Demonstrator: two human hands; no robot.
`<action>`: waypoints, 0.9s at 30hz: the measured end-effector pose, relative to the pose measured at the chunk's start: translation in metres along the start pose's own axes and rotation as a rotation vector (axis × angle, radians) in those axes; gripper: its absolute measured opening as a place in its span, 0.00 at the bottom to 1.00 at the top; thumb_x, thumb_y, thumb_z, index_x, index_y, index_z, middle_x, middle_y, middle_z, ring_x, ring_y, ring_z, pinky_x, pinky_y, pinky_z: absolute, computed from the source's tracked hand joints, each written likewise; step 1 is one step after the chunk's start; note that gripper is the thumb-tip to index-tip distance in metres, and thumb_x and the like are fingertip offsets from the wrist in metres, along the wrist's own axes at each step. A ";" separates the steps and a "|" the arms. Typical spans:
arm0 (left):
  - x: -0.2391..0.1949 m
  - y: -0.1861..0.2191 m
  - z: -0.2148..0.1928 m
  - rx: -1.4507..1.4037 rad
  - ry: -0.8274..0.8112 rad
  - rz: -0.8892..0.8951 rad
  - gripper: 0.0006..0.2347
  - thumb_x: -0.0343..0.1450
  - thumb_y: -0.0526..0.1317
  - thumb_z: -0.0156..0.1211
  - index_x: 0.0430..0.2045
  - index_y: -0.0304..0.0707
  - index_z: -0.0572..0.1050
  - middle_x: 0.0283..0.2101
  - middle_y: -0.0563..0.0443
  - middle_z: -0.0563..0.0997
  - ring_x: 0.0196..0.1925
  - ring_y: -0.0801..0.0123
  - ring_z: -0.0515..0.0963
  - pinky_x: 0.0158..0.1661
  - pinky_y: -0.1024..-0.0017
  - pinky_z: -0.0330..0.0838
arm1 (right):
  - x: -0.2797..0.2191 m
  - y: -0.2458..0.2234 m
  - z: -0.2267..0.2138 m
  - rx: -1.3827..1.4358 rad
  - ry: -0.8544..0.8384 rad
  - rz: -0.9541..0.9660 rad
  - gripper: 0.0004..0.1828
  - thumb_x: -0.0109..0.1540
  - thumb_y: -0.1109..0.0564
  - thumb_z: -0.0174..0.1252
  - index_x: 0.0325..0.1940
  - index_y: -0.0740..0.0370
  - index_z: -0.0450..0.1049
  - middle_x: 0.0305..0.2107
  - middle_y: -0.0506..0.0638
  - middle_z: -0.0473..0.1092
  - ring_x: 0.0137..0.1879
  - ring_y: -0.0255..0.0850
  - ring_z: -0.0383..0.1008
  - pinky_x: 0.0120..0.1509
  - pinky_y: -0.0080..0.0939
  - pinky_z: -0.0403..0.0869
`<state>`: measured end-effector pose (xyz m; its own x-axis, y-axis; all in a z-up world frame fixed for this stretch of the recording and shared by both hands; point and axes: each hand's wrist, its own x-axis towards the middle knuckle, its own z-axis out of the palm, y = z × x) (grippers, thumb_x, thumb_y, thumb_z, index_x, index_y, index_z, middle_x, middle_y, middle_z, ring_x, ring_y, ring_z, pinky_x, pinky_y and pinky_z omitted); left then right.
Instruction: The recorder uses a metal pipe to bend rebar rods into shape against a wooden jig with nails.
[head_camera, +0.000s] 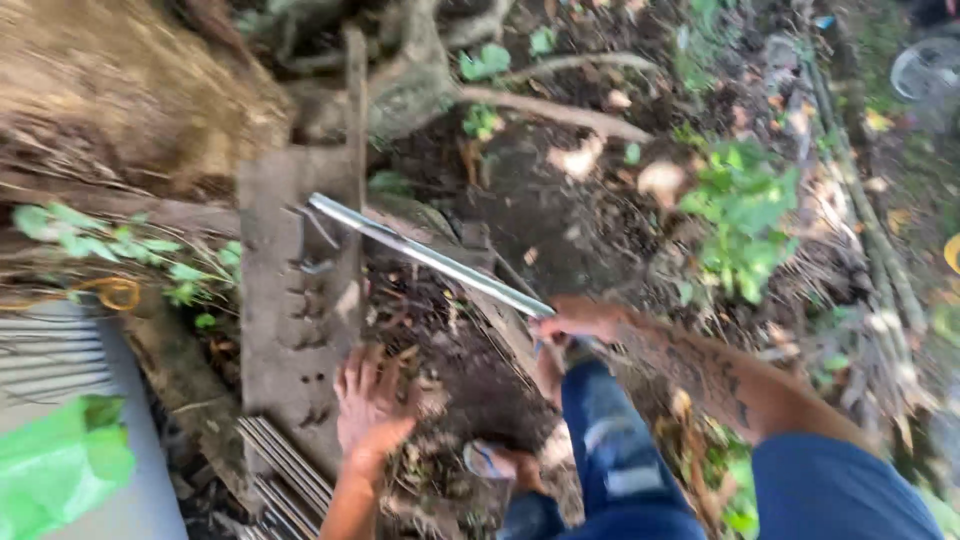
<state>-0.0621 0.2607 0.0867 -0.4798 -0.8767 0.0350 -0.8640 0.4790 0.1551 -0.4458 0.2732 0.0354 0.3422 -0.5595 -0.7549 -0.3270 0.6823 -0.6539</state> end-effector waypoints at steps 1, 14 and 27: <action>-0.007 0.001 0.001 -0.015 -0.021 0.010 0.19 0.66 0.51 0.56 0.46 0.41 0.77 0.63 0.36 0.68 0.70 0.47 0.59 0.66 0.42 0.50 | 0.000 0.007 0.005 0.016 0.003 0.022 0.13 0.63 0.47 0.58 0.41 0.59 0.76 0.27 0.44 0.73 0.35 0.33 0.73 0.43 0.42 0.76; 0.000 0.001 0.018 0.235 0.167 0.029 0.17 0.66 0.52 0.54 0.36 0.39 0.80 0.57 0.41 0.74 0.67 0.56 0.66 0.67 0.49 0.57 | 0.011 0.016 -0.003 0.259 -0.174 -0.155 0.24 0.71 0.39 0.44 0.45 0.61 0.74 0.29 0.45 0.72 0.34 0.34 0.73 0.39 0.39 0.77; 0.080 0.185 0.107 -0.274 0.904 -0.514 0.09 0.80 0.43 0.52 0.44 0.38 0.76 0.56 0.45 0.75 0.62 0.61 0.70 0.62 0.56 0.68 | 0.045 0.046 -0.014 0.478 -0.410 -0.087 0.26 0.73 0.38 0.32 0.53 0.56 0.69 0.39 0.48 0.72 0.41 0.35 0.71 0.43 0.38 0.76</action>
<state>-0.2764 0.2834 0.0129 0.3195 -0.7314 0.6024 -0.8122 0.1161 0.5717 -0.4583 0.2732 -0.0293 0.6903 -0.4613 -0.5573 0.1144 0.8303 -0.5455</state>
